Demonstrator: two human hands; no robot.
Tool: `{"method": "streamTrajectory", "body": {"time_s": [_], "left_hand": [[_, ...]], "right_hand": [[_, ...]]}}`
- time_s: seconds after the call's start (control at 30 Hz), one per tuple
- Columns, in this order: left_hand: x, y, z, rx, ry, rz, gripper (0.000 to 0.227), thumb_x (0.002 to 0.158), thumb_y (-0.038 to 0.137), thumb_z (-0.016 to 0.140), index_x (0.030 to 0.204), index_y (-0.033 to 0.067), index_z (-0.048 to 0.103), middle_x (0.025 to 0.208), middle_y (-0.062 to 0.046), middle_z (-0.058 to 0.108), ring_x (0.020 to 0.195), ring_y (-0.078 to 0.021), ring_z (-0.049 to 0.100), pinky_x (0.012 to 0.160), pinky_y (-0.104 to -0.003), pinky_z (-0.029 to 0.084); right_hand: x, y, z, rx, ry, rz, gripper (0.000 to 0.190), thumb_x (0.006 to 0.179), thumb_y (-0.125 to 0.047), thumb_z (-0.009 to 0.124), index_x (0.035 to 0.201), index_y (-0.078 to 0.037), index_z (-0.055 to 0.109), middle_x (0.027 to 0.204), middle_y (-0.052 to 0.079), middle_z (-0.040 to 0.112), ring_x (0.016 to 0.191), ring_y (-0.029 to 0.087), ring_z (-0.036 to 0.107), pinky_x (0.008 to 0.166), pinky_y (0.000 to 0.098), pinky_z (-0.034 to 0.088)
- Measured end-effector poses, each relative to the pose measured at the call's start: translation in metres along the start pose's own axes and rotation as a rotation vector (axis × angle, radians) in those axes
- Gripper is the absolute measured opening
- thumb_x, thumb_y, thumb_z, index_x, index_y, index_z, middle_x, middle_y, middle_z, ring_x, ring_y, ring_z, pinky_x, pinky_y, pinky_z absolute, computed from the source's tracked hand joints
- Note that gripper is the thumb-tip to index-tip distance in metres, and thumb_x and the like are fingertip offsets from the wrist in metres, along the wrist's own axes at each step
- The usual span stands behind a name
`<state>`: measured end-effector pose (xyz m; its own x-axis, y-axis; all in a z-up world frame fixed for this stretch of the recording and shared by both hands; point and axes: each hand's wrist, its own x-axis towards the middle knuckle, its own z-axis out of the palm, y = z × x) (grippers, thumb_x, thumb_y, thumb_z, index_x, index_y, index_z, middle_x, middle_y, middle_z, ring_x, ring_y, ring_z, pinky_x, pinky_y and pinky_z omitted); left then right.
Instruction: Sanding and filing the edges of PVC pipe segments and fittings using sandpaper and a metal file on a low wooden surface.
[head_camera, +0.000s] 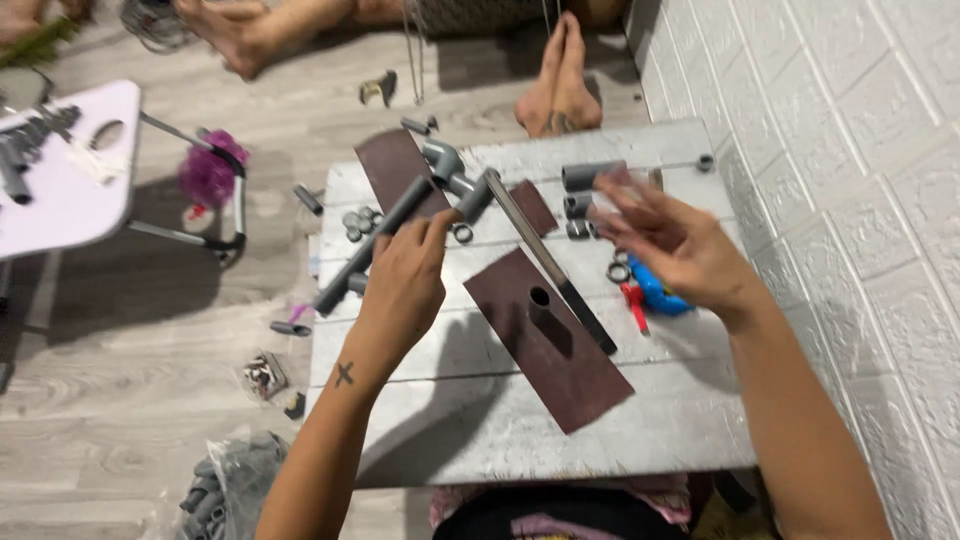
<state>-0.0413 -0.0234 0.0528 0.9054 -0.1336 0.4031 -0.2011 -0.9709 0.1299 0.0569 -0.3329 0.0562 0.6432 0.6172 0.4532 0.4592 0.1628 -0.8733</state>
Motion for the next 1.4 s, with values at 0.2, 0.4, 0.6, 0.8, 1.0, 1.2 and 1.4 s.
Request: {"method": "streamTrajectory", "body": {"time_s": [0.2, 0.4, 0.6, 0.8, 1.0, 1.2, 1.4], "left_hand": [[0.086, 0.068, -0.072, -0.001, 0.19, 0.204, 0.055, 0.096, 0.015, 0.052, 0.149, 0.0114, 0.043, 0.145, -0.015, 0.054, 0.141, -0.0356, 0.047, 0.115, -0.055, 0.026], [0.107, 0.151, -0.067, 0.378, 0.019, 1.22, 0.054, 0.12, 0.062, 0.021, 0.162, 0.0289, 0.015, 0.164, -0.014, 0.018, 0.157, -0.0345, 0.033, 0.126, -0.055, 0.029], [0.163, 0.069, -0.071, 0.453, 0.058, 0.555, 0.088, 0.11, 0.09, 0.045, 0.165, 0.0274, 0.017, 0.163, -0.025, 0.015, 0.152, -0.0444, 0.018, 0.124, -0.061, 0.018], [0.158, 0.101, -0.046, 0.224, 0.483, 0.691, 0.008, 0.106, 0.021, 0.064, 0.112, 0.026, 0.064, 0.127, -0.01, 0.039, 0.116, -0.0378, 0.049, 0.091, -0.075, 0.031], [0.124, -0.015, -0.056, 0.575, 0.199, 0.38, 0.047, 0.089, 0.0, 0.064, 0.136, -0.0004, 0.062, 0.137, -0.012, 0.065, 0.126, -0.0288, 0.059, 0.101, -0.044, 0.048], [0.022, -0.003, -0.004, 0.098, -0.511, -0.142, 0.035, 0.085, 0.037, 0.065, 0.109, 0.0133, 0.073, 0.087, -0.016, 0.072, 0.084, -0.0384, 0.074, 0.063, -0.052, 0.059], [-0.011, 0.058, 0.013, -0.028, -0.729, -0.088, 0.098, 0.078, 0.067, 0.065, 0.145, -0.0007, 0.04, 0.138, -0.027, 0.046, 0.124, -0.0448, 0.052, 0.089, -0.065, 0.05]], "right_hand": [[0.033, -0.027, 0.03, 0.824, -0.105, 0.044, 0.105, 0.097, -0.075, 0.068, 0.155, -0.044, -0.013, 0.163, 0.021, -0.038, 0.156, 0.046, -0.022, 0.119, 0.0714, 0.0], [0.028, -0.043, 0.053, -0.011, 1.277, 0.212, 0.047, 0.099, -0.04, 0.047, 0.14, -0.017, 0.05, 0.143, 0.001, 0.049, 0.132, 0.033, 0.044, 0.109, 0.0471, 0.038], [0.027, -0.071, 0.011, 1.575, 0.216, 0.029, 0.092, 0.091, -0.088, 0.013, 0.161, -0.03, 0.028, 0.166, 0.031, 0.021, 0.151, 0.049, 0.021, 0.12, 0.0653, 0.015], [0.05, -0.057, 0.019, 1.329, -0.026, -0.001, 0.085, 0.095, -0.063, 0.029, 0.163, -0.013, 0.019, 0.169, 0.02, 0.02, 0.16, 0.036, 0.016, 0.13, 0.0583, 0.012], [0.019, -0.033, -0.005, 0.916, 0.205, 0.093, 0.081, 0.09, -0.065, 0.032, 0.162, -0.03, 0.02, 0.165, 0.029, 0.032, 0.137, 0.051, 0.044, 0.116, 0.0643, 0.037], [-0.015, 0.03, 0.035, -0.301, -0.296, 0.384, 0.102, 0.071, -0.036, 0.09, 0.157, -0.019, 0.036, 0.143, 0.009, 0.056, 0.125, 0.029, 0.055, 0.101, 0.0409, 0.046], [-0.008, 0.065, 0.051, -0.542, -0.453, 0.263, 0.087, 0.073, -0.041, 0.086, 0.147, -0.019, 0.047, 0.122, 0.001, 0.069, 0.113, 0.03, 0.06, 0.099, 0.046, 0.047]]}}
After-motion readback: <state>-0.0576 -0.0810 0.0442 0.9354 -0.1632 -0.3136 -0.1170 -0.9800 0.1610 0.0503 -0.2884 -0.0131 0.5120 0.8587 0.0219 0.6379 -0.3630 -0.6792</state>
